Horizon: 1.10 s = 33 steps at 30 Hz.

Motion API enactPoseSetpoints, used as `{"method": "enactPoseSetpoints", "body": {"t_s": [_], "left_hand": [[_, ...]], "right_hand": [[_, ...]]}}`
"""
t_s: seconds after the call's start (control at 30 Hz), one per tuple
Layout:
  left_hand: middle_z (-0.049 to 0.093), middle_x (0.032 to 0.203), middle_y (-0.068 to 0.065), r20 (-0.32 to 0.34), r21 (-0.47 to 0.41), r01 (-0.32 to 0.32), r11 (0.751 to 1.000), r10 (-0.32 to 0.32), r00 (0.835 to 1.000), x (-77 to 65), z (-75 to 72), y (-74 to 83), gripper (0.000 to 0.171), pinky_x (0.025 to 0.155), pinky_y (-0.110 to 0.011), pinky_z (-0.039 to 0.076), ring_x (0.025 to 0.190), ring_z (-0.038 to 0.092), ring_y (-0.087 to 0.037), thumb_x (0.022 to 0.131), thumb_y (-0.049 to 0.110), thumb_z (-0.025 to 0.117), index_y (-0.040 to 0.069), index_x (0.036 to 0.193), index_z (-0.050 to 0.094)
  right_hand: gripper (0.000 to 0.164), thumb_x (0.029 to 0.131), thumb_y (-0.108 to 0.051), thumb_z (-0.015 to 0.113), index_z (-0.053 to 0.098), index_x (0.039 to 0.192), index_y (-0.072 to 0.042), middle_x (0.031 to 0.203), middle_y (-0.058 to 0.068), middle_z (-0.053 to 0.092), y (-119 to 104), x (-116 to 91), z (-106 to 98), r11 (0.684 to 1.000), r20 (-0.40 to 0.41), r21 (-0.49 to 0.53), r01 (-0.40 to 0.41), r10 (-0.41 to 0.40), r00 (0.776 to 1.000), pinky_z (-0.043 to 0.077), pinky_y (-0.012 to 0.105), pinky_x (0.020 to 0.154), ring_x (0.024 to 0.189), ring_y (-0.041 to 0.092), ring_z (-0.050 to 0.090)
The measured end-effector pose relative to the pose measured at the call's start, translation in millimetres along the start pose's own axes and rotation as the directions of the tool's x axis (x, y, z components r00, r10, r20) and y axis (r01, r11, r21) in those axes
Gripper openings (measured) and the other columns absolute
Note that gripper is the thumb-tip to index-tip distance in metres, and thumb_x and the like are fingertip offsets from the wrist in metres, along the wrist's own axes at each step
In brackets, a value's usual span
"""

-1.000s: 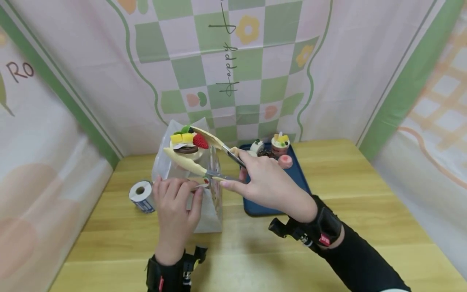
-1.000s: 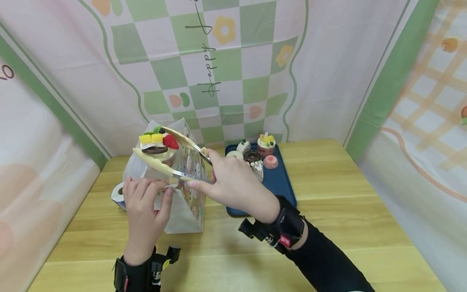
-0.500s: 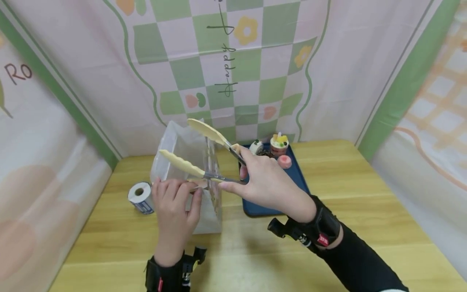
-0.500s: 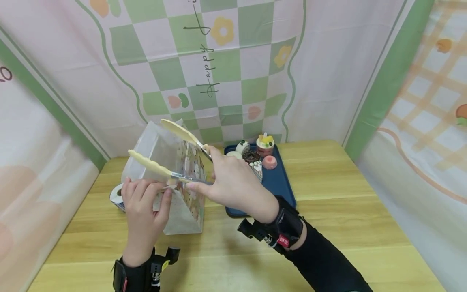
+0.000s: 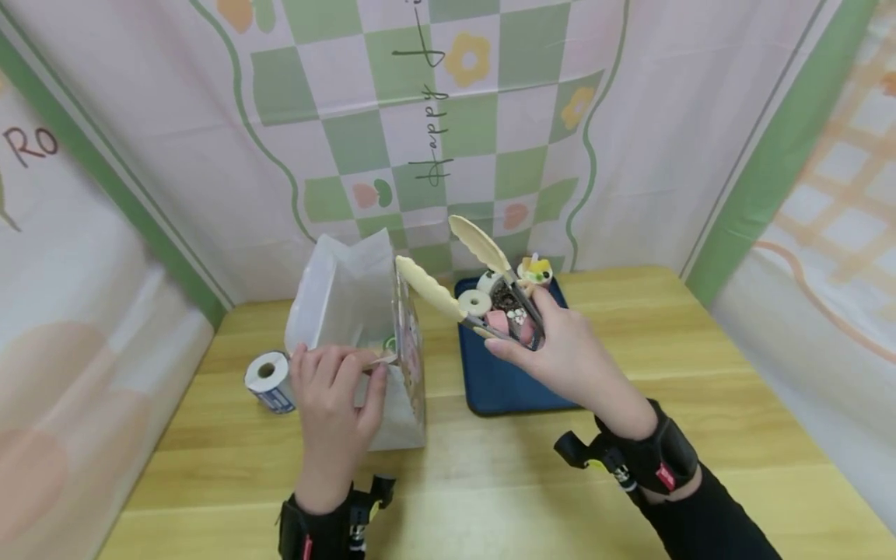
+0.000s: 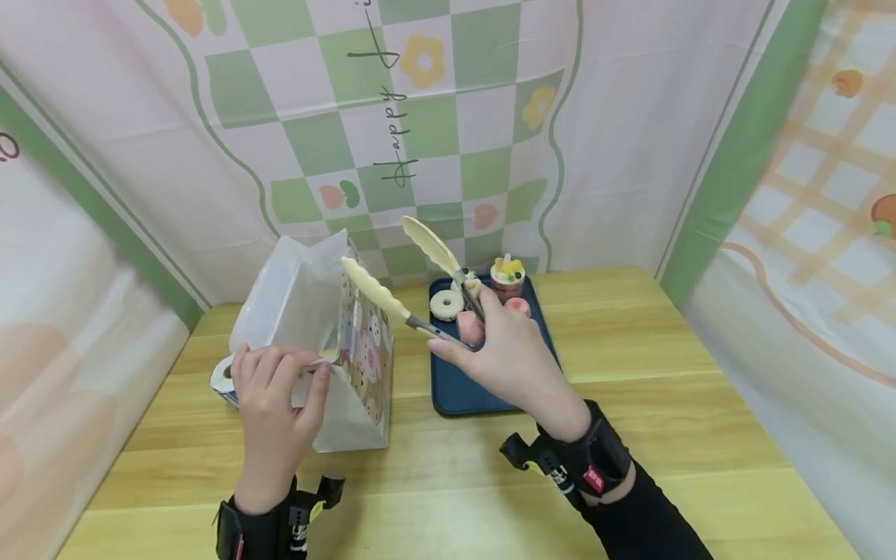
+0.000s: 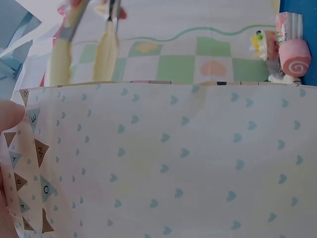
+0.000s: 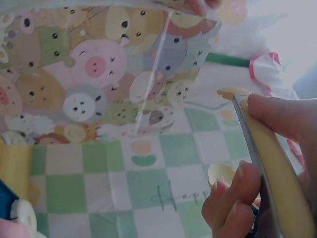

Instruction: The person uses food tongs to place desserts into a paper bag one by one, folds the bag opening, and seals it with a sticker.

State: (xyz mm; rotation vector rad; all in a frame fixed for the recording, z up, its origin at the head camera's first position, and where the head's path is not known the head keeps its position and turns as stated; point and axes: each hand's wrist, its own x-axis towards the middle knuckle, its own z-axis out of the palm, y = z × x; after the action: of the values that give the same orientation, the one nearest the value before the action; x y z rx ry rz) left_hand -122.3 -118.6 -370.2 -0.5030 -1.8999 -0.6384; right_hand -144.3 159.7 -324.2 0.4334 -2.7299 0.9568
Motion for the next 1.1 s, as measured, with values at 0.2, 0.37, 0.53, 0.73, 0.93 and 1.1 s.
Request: {"method": "enactPoseSetpoints", "body": {"t_s": [0.2,0.37,0.53,0.73,0.93,1.1], "left_hand": [[0.063,0.083,-0.008,0.004,-0.004,0.008,1.0,-0.008,1.0,-0.9,-0.3,0.9,0.026,0.101,-0.064,0.027,0.087,0.052,-0.03,0.094,0.03,0.057,0.008,0.083,0.066],[0.062,0.082,-0.008,0.004,-0.002,0.009,1.0,-0.009,1.0,-2.2,-0.2,0.1,0.026,0.102,-0.065,0.026,0.087,0.052,-0.031,0.094,0.029,0.057,0.007,0.083,0.066],[0.063,0.082,-0.008,0.006,0.0,0.007,1.0,-0.007,1.0,-2.3,0.6,-0.6,0.025,0.102,-0.064,0.026,0.087,0.052,-0.031,0.094,0.029,0.058,0.008,0.083,0.066],[0.062,0.082,-0.008,0.002,-0.003,0.007,1.0,-0.007,1.0,-1.7,1.4,-0.7,0.026,0.102,-0.064,0.027,0.087,0.052,-0.031,0.094,0.029,0.058,0.007,0.083,0.066],[0.063,0.082,-0.008,0.005,-0.005,0.01,1.0,-0.01,1.0,-1.9,1.8,-0.5,0.026,0.102,-0.064,0.026,0.087,0.052,-0.031,0.094,0.03,0.057,0.008,0.083,0.066],[0.062,0.082,-0.008,0.005,-0.005,0.018,1.0,-0.018,1.0,-3.0,2.1,-0.5,0.027,0.102,-0.064,0.026,0.088,0.052,-0.031,0.094,0.03,0.057,0.008,0.083,0.066]], "right_hand": [[0.057,0.083,-0.061,0.066,0.046,0.112,-0.016,0.08,0.002,0.056,21,-3,4,0.997,0.023,-0.004,-0.082,0.083,0.996,0.039,0.028,0.056,0.061,0.015,0.048],[0.06,0.084,-0.062,0.065,0.049,0.115,-0.013,0.082,0.003,0.057,33,-4,7,0.992,0.042,-0.018,-0.128,0.129,0.991,0.039,0.028,0.058,0.064,0.016,0.048],[0.068,0.084,-0.062,0.065,0.047,0.127,-0.014,0.082,0.003,0.058,44,-6,12,0.985,0.057,-0.017,-0.17,0.171,0.984,0.039,0.028,0.058,0.064,0.016,0.049],[0.077,0.082,-0.066,0.064,0.044,0.134,-0.013,0.084,0.005,0.059,52,-8,17,0.976,0.061,-0.027,-0.218,0.219,0.974,0.04,0.029,0.058,0.066,0.017,0.051],[0.084,0.082,-0.066,0.064,0.039,0.139,-0.01,0.085,0.007,0.06,60,-11,21,0.969,0.074,-0.028,-0.245,0.246,0.966,0.04,0.03,0.056,0.064,0.017,0.052],[0.077,0.082,-0.065,0.064,0.043,0.129,-0.008,0.084,0.006,0.06,69,-14,27,0.967,0.076,-0.021,-0.254,0.255,0.964,0.04,0.029,0.053,0.062,0.017,0.052]]}}
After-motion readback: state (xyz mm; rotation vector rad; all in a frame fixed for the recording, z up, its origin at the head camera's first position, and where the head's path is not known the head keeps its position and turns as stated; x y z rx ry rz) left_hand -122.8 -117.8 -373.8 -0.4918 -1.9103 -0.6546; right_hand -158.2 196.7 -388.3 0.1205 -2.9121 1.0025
